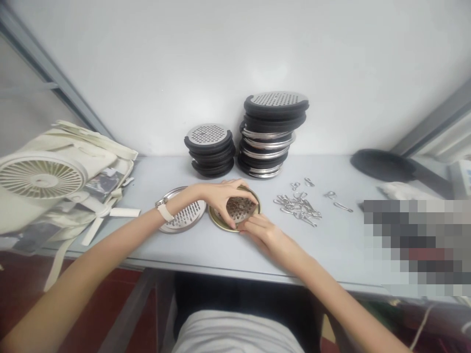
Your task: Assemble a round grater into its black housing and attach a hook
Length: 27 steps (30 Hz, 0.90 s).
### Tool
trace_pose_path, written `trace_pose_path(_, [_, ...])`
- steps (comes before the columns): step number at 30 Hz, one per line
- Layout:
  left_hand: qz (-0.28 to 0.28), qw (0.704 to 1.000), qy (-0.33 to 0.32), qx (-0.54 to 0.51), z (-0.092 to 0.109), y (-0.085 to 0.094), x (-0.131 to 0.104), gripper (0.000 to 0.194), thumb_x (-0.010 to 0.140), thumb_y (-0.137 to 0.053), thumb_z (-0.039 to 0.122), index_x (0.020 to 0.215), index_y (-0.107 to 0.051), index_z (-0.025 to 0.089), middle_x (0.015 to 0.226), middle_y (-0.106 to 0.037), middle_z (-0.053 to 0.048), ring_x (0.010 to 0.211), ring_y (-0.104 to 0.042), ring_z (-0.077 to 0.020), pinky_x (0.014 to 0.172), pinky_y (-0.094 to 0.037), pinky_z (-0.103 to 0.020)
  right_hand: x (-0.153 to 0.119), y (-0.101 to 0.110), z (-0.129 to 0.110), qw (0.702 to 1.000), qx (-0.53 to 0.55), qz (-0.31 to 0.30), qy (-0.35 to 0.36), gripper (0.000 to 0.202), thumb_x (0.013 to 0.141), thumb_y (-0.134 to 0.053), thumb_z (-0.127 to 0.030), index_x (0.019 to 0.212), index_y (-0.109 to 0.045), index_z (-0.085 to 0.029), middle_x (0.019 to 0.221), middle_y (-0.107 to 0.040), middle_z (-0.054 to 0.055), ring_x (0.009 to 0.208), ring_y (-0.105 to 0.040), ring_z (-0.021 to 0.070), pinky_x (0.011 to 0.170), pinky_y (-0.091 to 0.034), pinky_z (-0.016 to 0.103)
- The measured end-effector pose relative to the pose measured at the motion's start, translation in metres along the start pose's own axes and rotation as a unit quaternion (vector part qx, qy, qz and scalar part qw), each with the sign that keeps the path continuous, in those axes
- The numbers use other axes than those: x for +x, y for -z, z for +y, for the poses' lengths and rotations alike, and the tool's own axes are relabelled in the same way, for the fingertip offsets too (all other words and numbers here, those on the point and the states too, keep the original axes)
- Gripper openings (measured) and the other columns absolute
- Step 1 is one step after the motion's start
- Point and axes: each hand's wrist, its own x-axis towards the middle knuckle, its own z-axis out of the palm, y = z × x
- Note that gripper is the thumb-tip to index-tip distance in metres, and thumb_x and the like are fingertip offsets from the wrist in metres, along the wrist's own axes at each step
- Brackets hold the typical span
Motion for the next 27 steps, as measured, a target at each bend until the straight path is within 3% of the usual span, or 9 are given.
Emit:
trace_pose_path(8, [-0.006, 1.0, 0.015, 0.008, 0.001, 0.002, -0.006, 0.082, 0.057, -0.076, 0.052, 0.132, -0.045, 0.039, 0.12, -0.043, -0.005, 0.116, -0.042, -0.0309, 0.103, -0.032, -0.047, -0.002, -0.002, 0.003, 1.0, -0.01, 0.003, 0.006, 0.022, 0.096, -0.043, -0.02, 0.108, -0.062, -0.024, 0.103, -0.066, 0.008, 0.1, -0.059, 0.0223, 0.085, -0.05, 0.038])
trace_pose_path(12, [-0.018, 1.0, 0.013, 0.018, 0.006, 0.005, -0.009, 0.073, 0.057, -0.076, 0.053, 0.125, -0.051, 0.039, 0.121, -0.043, -0.004, 0.117, -0.041, -0.0313, 0.104, -0.032, -0.047, 0.0, -0.001, 0.001, 1.0, -0.008, 0.013, 0.014, 0.023, 0.096, -0.044, -0.021, 0.108, -0.063, -0.025, 0.104, -0.067, 0.008, 0.102, -0.059, 0.0226, 0.087, -0.05, 0.039])
trace_pose_path(19, [-0.077, 0.996, 0.034, 0.027, 0.013, 0.011, 0.002, 0.078, 0.051, -0.078, 0.052, 0.123, -0.052, 0.039, 0.113, -0.042, -0.004, 0.111, -0.042, -0.0314, 0.096, -0.038, -0.048, 0.0, -0.002, 0.002, 1.0, -0.011, 0.0, 0.012, 0.025, 0.097, -0.042, -0.02, 0.113, -0.061, -0.026, 0.108, -0.066, 0.007, 0.104, -0.058, 0.0223, 0.088, -0.049, 0.038])
trace_pose_path(27, [-0.075, 0.995, 0.056, 0.034, 0.012, 0.007, 0.001, 0.078, 0.054, -0.076, 0.053, 0.125, -0.049, 0.041, 0.115, -0.04, -0.003, 0.109, -0.043, -0.031, 0.099, -0.035, -0.051, 0.001, -0.002, 0.002, 0.999, -0.026, -0.003, 0.031, 0.026, 0.097, -0.042, -0.02, 0.115, -0.06, -0.026, 0.108, -0.065, 0.007, 0.106, -0.057, 0.0224, 0.092, -0.046, 0.039])
